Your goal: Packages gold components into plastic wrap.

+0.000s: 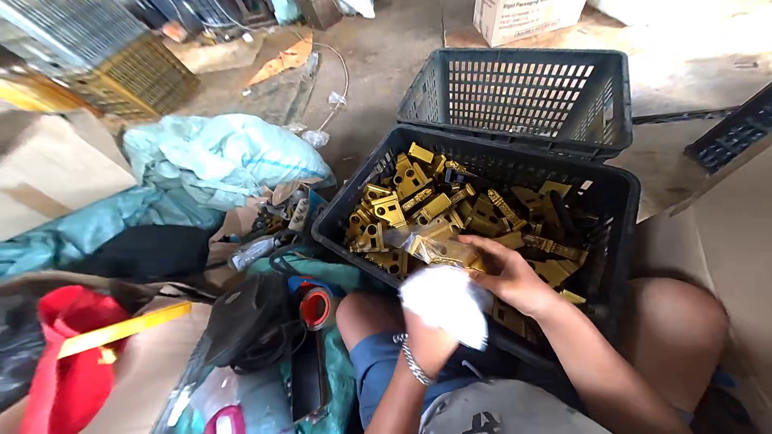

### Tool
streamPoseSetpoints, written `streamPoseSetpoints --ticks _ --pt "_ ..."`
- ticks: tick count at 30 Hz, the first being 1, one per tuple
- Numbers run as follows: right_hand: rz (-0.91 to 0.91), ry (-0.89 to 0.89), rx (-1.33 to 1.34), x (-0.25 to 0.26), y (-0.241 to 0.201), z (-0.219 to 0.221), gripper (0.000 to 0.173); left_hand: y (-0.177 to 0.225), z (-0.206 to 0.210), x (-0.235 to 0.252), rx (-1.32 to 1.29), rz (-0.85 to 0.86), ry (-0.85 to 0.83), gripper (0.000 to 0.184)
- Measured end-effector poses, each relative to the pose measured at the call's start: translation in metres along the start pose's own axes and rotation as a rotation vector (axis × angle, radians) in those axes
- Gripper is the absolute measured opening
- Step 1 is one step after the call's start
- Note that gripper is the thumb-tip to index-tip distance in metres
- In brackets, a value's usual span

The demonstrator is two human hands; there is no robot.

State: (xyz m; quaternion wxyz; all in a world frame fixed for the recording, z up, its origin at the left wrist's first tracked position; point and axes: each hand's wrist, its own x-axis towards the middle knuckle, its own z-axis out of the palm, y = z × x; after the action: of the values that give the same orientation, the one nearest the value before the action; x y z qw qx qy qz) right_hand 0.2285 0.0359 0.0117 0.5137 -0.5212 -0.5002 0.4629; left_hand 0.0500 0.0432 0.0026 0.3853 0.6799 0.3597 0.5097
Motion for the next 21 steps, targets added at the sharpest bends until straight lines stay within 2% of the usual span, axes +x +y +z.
streamPoseSetpoints --ticks 1,3,5,6,8,9,10,11,12,13,14,15,16,17,19,21 --pt "-0.051 0.001 -0.052 0.001 0.003 0.001 0.056 0.007 0.001 -0.005 -0.077 0.01 -0.096 0.046" --pt "-0.052 -0.057 -0.194 0.0 0.003 -0.004 0.039 0.01 -0.001 -0.008 -0.215 0.022 -0.189 0.041" --pt "0.097 -0.199 -0.283 0.0 -0.007 -0.025 0.027 0.004 -0.014 -0.003 -0.346 -0.034 -0.192 0.043" --pt "0.156 -0.203 -0.222 0.0 -0.011 -0.038 0.023 0.002 -0.023 0.001 -0.409 -0.078 -0.188 0.047" --pt "0.157 0.04 0.128 0.008 -0.011 -0.062 0.016 -0.002 -0.041 0.005 -0.306 -0.143 -0.107 0.052" --pt "0.142 0.19 0.343 0.017 -0.012 -0.069 0.019 -0.005 -0.046 0.004 -0.212 -0.155 -0.038 0.049" --pt "0.125 0.245 0.48 0.024 -0.013 -0.071 0.028 -0.008 -0.047 0.0 -0.121 -0.129 0.008 0.05" --pt "0.124 0.194 0.479 0.026 -0.01 -0.065 0.047 -0.01 -0.046 -0.004 -0.063 -0.072 0.018 0.053" --pt "0.134 0.074 0.361 0.023 -0.008 -0.052 0.065 -0.011 -0.041 -0.006 -0.04 -0.016 0.02 0.052" --pt "0.141 -0.081 0.217 0.017 -0.007 -0.034 0.069 -0.013 -0.034 -0.007 -0.071 0.002 0.013 0.048" --pt "0.125 -0.228 0.112 0.008 -0.007 -0.014 0.056 -0.015 -0.026 -0.01 -0.132 -0.014 -0.005 0.049" --pt "0.102 -0.32 0.09 0.0 -0.006 0.0 0.036 -0.017 -0.021 -0.014 -0.195 -0.041 -0.02 0.05" --pt "0.087 -0.355 0.131 -0.005 -0.004 0.008 0.019 -0.019 -0.017 -0.014 -0.21 -0.046 -0.029 0.048" --pt "0.086 -0.351 0.196 -0.009 -0.002 0.009 0.01 -0.021 -0.015 -0.01 -0.207 -0.047 -0.05 0.043" --pt "0.106 -0.317 0.285 -0.018 0.0 0.008 0.008 -0.023 -0.017 -0.005 -0.19 -0.068 -0.172 0.037" --pt "0.144 -0.3 0.287 -0.024 -0.001 0.007 0.013 -0.024 -0.022 -0.005 -0.165 -0.023 -0.28 0.049"
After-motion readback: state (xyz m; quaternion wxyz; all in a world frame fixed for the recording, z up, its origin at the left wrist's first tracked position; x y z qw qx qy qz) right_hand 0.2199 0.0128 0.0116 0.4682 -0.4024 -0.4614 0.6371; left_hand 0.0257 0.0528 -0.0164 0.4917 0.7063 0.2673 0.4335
